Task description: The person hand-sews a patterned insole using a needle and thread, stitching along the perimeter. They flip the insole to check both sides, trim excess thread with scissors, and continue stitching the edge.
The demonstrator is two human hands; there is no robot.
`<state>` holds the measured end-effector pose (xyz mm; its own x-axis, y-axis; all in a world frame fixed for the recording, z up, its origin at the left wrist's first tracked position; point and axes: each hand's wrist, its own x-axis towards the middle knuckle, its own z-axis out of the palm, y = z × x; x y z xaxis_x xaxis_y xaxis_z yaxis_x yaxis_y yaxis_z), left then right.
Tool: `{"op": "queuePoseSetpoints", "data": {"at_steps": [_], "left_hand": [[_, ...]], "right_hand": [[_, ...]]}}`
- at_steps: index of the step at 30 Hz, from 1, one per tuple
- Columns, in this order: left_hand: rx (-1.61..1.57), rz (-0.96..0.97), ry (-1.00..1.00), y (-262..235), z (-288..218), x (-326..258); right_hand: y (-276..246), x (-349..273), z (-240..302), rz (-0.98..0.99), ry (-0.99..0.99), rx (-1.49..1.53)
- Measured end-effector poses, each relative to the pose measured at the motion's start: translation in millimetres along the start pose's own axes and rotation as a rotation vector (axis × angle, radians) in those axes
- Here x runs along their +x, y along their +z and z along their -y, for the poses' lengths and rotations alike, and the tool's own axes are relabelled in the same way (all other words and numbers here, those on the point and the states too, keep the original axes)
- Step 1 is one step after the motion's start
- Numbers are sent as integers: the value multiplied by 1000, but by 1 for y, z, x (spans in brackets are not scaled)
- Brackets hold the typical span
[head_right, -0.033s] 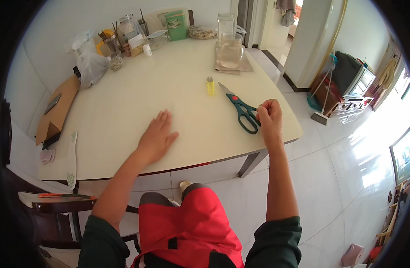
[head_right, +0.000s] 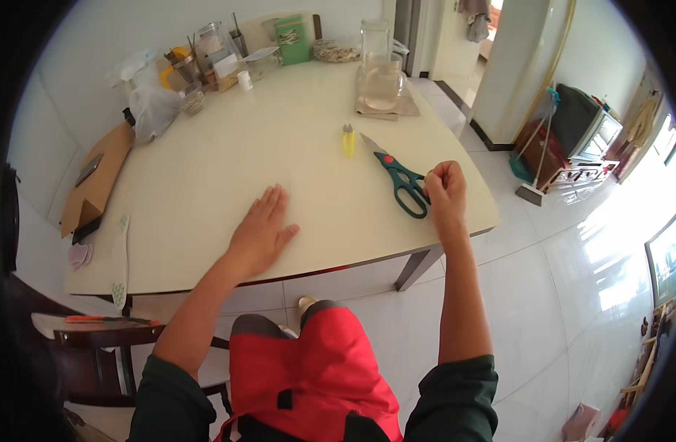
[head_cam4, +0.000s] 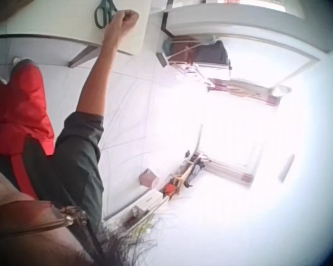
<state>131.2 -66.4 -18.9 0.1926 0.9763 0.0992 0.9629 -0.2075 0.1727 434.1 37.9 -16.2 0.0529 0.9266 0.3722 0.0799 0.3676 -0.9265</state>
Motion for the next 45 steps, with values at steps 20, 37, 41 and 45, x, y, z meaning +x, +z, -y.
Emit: {"op": "queuePoseSetpoints", "data": {"at_steps": [20,37,41,45], "left_hand": [[-753,-627,-169,-9,-26,1],[-118,-68,-112,20,68,182],[-164,-6,-11,19,32,140],[-214,31,103,14,-33,77]], "right_hand": [[3,6,-7,-51,1,-48],[8,2,4,-63,-12,-198],[9,3,3,-86,-24,-223],[10,4,-2,-97,-60,-210]]}}
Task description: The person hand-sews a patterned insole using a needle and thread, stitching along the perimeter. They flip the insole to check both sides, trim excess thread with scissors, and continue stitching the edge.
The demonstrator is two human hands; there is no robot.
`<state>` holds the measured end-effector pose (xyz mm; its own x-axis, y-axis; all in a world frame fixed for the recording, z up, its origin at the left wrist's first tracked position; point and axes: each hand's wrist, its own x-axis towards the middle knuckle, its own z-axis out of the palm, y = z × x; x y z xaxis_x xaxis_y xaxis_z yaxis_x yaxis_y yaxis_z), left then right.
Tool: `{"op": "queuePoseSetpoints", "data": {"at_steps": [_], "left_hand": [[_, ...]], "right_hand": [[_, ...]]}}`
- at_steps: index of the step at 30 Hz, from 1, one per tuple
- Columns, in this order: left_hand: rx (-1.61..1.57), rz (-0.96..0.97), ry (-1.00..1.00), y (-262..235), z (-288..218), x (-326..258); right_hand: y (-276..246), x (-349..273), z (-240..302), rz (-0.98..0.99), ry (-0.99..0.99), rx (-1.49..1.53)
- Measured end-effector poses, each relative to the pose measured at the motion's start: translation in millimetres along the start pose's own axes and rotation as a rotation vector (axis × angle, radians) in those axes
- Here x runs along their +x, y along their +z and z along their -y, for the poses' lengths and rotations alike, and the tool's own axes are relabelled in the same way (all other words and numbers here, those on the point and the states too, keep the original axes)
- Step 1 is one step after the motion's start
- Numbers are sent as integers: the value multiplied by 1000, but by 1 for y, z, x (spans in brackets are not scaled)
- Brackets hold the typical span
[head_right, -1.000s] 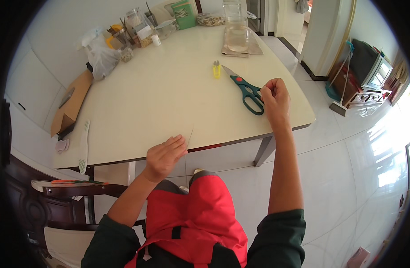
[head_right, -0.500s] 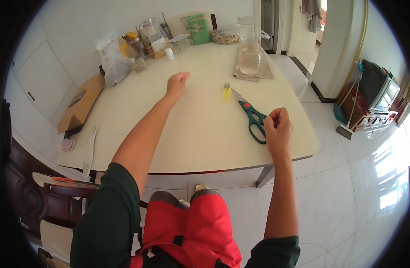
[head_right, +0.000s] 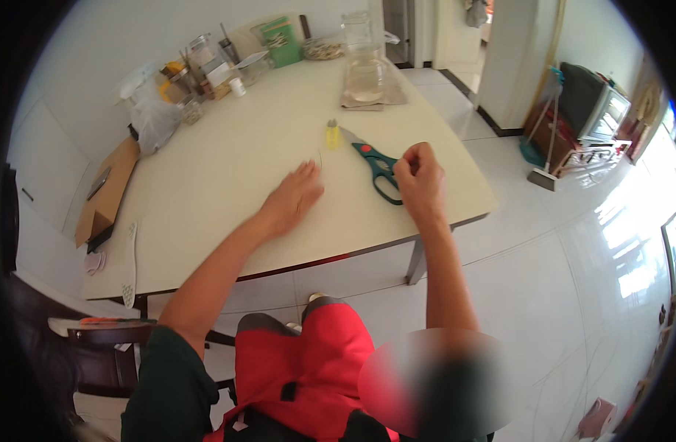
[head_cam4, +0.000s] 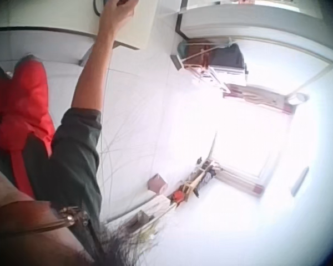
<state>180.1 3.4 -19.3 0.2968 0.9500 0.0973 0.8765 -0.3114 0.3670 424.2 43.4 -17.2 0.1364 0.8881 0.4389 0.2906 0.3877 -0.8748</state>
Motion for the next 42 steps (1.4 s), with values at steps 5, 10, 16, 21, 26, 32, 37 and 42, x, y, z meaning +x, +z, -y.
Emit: {"op": "queuePoseSetpoints", "data": {"at_steps": [5,10,16,21,26,32,37,42], "left_hand": [[208,-145,218,12,-49,-77],[366,-500,485,21,-41,-99],[254,-579,659,11,-29,-123],[-700,-666,-32,6,-17,-115],[-960,-704,-75,-71,-39,18],[-609,-401,0,-53,-49,143],[-678,-17,-119,-34,-48,154],[-690,-253,-107,-50,-16,109]], "right_hand": [[-3,0,1,4,24,1],[0,-1,2,-37,-9,-95],[6,-5,7,196,-69,6],[14,-6,15,251,-48,69],[9,-5,9,133,43,138],[9,-1,7,-171,83,208],[4,-1,-2,-217,129,208],[8,1,-3,-198,130,181]]}}
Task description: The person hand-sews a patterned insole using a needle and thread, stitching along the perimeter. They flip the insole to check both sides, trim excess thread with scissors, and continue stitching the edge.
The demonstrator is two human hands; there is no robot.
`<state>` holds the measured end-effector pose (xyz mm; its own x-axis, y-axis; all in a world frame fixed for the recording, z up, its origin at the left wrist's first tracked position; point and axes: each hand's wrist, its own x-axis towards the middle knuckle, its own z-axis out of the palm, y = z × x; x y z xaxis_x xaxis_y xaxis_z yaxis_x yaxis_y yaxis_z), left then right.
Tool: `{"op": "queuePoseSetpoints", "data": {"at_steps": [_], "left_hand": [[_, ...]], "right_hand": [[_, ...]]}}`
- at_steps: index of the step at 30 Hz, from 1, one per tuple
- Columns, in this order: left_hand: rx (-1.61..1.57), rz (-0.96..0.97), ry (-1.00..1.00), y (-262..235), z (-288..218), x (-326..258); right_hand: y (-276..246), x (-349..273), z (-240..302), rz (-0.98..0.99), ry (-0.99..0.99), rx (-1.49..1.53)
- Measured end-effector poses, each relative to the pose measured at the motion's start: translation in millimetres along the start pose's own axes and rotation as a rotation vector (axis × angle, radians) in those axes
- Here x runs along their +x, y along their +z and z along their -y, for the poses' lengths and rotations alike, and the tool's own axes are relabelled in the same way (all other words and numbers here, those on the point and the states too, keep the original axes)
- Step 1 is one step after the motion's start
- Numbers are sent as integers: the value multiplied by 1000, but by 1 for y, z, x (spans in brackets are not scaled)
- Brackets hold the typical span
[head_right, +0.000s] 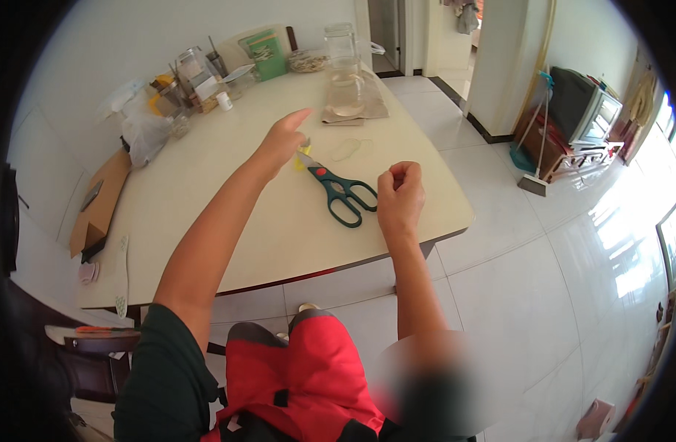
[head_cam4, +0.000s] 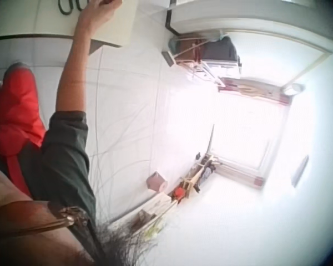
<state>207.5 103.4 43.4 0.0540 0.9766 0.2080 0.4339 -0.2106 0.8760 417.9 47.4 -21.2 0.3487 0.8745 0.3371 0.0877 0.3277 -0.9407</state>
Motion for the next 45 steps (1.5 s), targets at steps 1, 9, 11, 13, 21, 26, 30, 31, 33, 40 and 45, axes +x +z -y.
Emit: {"op": "queuePoseSetpoints", "data": {"at_steps": [1,9,11,13,21,26,30,31,33,40,45], "left_hand": [[9,-61,22,-13,-2,-24],[706,-493,-25,-101,64,-280],[832,-562,122,-100,85,-293],[970,-654,190,-89,84,-290],[1003,-678,129,-75,61,-287],[1008,-727,87,-72,62,-292],[967,-716,98,-69,66,-285],[945,-703,110,-67,70,-275],[947,-694,113,-69,72,-275],[772,-845,174,-116,67,-342],[1226,-1103,-384,-187,110,-403]], "right_hand": [[4,0,-4,-6,0,19],[11,66,-5,512,152,320],[34,74,2,693,237,416],[57,89,-11,873,467,605],[44,159,-107,613,495,612],[53,133,-76,323,216,339],[44,144,-72,300,-20,105],[41,145,-76,219,-80,101],[46,134,-66,150,-167,63],[39,4,40,467,-283,177],[15,-66,70,575,-247,111]]}}
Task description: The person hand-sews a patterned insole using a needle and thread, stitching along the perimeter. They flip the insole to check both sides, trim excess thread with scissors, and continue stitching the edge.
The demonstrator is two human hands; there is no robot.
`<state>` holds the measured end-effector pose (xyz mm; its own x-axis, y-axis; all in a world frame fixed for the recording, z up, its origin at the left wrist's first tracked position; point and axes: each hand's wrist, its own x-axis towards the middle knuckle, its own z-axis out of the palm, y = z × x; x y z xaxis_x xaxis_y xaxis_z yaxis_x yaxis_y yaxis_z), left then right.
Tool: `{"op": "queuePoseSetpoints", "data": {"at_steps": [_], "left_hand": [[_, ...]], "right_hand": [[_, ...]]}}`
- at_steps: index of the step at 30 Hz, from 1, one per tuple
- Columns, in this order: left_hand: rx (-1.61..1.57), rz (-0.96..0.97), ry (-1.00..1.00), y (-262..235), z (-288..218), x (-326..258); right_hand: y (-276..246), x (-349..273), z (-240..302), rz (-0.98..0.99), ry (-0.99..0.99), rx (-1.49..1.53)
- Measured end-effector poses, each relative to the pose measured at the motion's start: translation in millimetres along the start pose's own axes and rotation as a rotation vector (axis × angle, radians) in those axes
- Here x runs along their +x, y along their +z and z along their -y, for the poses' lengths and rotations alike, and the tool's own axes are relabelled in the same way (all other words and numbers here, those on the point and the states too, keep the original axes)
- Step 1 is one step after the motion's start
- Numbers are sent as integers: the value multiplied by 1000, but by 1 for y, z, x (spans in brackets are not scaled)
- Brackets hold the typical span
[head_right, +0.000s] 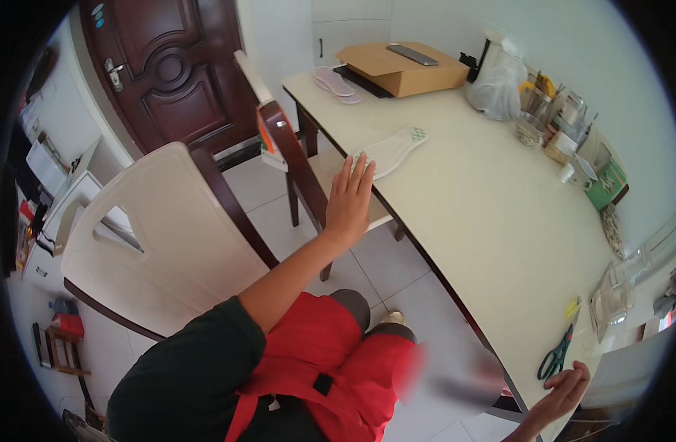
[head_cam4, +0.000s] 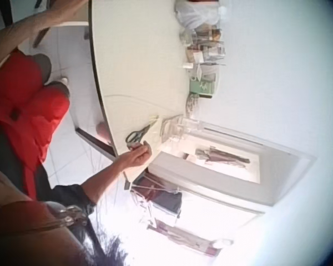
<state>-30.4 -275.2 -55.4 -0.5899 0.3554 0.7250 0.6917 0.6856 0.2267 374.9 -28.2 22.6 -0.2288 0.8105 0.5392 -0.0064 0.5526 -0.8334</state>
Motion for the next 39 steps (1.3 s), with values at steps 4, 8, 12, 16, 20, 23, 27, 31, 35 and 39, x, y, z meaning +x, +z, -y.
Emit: {"op": "queuePoseSetpoints", "data": {"at_steps": [4,8,12,16,20,23,27,31,35,39], "left_hand": [[74,63,8,1,57,10],[-252,-102,-16,-38,36,25],[-1077,-133,-293,-96,2,43],[-1103,22,-199,-126,9,64],[-1155,209,-68,-125,-9,80],[-1158,328,-67,-114,-14,89],[-1253,325,-120,-96,-28,91],[-1409,445,-270,-74,-36,72],[-1587,837,-361,-66,-42,12],[-1513,1022,-469,-72,-50,-41]], "right_hand": [[83,-40,11,237,46,116],[137,-72,33,546,117,179],[153,-64,78,719,-313,-84],[159,-55,98,936,-208,56],[172,-82,83,1173,63,395],[183,-108,73,1253,161,442],[187,-139,69,1056,315,478],[196,-159,58,769,275,405],[197,-155,41,661,197,347],[194,-151,33,594,334,454]]}}
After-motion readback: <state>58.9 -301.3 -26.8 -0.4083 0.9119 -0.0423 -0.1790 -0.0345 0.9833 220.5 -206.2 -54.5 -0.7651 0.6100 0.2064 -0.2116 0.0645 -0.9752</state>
